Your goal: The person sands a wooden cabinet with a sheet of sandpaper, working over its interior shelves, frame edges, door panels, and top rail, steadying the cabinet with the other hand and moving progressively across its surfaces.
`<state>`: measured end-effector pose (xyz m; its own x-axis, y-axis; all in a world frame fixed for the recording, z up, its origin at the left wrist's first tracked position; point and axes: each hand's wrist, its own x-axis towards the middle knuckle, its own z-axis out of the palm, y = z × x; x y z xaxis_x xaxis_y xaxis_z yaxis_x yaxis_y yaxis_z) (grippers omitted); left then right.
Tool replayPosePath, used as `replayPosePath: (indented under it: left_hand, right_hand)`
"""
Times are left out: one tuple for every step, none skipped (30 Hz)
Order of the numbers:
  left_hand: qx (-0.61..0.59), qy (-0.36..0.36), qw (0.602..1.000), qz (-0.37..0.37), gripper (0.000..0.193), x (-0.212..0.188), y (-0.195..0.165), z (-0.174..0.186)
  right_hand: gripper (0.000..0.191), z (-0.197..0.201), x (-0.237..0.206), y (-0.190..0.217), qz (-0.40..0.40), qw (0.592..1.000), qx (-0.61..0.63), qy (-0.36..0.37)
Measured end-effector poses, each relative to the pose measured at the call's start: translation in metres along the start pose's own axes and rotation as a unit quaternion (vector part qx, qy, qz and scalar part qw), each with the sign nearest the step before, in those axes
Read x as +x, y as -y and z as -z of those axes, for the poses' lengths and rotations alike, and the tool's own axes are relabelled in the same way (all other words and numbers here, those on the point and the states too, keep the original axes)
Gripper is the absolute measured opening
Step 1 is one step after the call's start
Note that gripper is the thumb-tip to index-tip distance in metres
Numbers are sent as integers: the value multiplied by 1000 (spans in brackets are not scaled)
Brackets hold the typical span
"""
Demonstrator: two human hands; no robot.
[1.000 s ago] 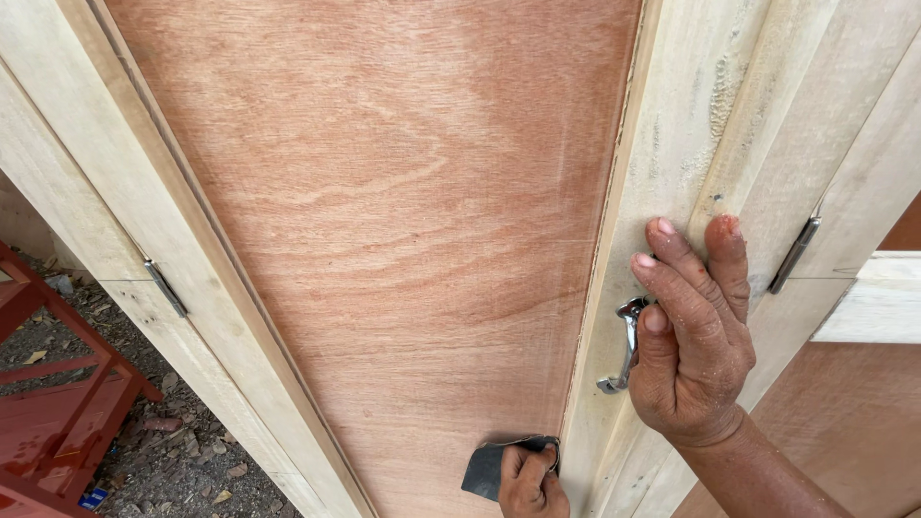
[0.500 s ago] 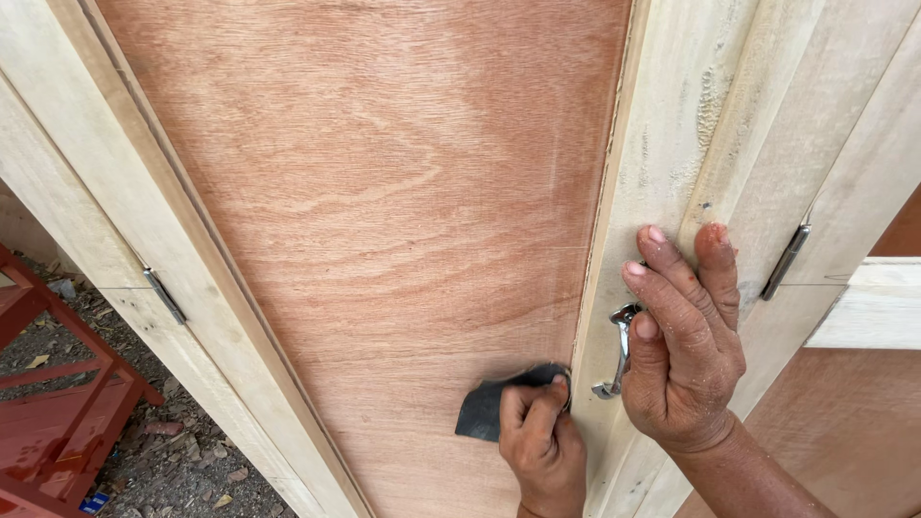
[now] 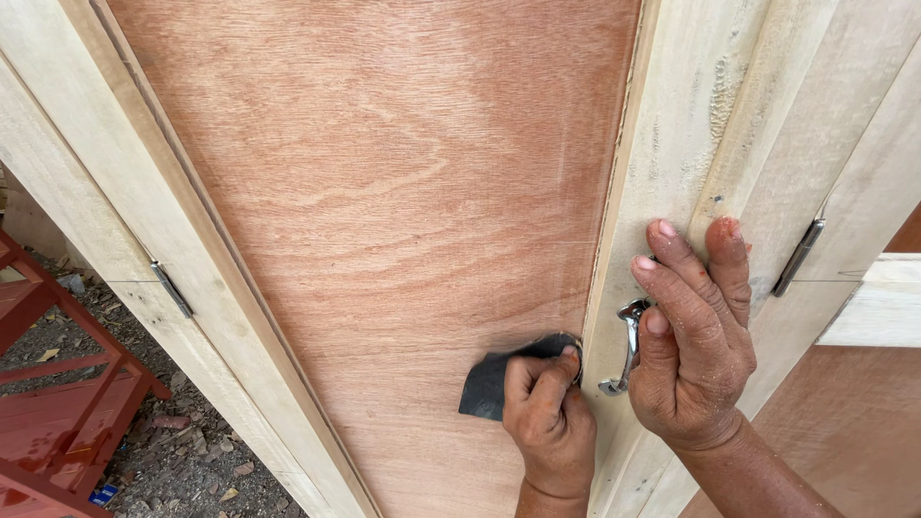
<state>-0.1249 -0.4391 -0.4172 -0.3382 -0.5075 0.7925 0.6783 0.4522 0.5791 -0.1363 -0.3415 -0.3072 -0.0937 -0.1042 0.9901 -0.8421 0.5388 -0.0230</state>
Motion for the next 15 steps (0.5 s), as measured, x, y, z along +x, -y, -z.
replayPosePath:
  left_hand:
    - [5, 3, 1000, 14, 22, -8, 1, 5]
    - [10, 7, 1000, 28, 22, -16, 2, 12]
    - [13, 10, 999, 41, 22, -20, 3, 14]
    - [12, 25, 998, 54, 21, -20, 3, 14]
    - [15, 40, 997, 68, 21, -17, 1, 17]
    - [18, 54, 995, 80, 20, -10, -4, 18]
    - [10, 42, 998, 52, 22, 3, -11, 15]
    - [2, 31, 999, 23, 24, 20, -18, 10]
    - [-7, 20, 1000, -5, 26, 37, -28, 3]
    - [-9, 14, 1000, -20, 23, 57, -37, -4]
    - [-11, 8, 999, -37, 20, 76, -46, -12]
    - [-20, 3, 999, -48, 23, 94, -53, -21]
    - [-31, -1, 998, -57, 26, 106, -59, -26]
    - [-36, -8, 998, -57, 24, 110, -63, -28]
    - [-42, -14, 997, -57, 23, 110, -64, -29]
  right_hand:
    - [28, 0, -1, -1, -2, 1000, 3, 3]
    - [27, 0, -2, -1, -5, 1000, 6, 4]
    - [26, 0, -2, -2, -6, 1000, 7, 5]
    - [27, 0, -2, -2, -4, 1000, 3, 4]
    - [27, 0, -2, -3, -4, 1000, 4, 3]
    - [28, 0, -2, -2, -4, 1000, 4, 1]
    - [27, 0, -1, -2, -4, 1000, 10, 1]
    - [27, 0, 0, -1, -4, 1000, 15, 2]
    - [27, 0, 1, -1, -5, 1000, 20, 3]
    - [28, -1, 1, 0, -6, 1000, 18, 3]
    - [29, -1, 2, 1, -7, 1000, 18, 2]
    - [30, -1, 3, 1, -8, 1000, 18, 0]
    - [31, -1, 3, 1, -4, 1000, 20, -2]
    - [32, -1, 3, 1, -1, 1000, 22, -2]
    - [34, -1, 2, 1, 1, 1000, 22, -1]
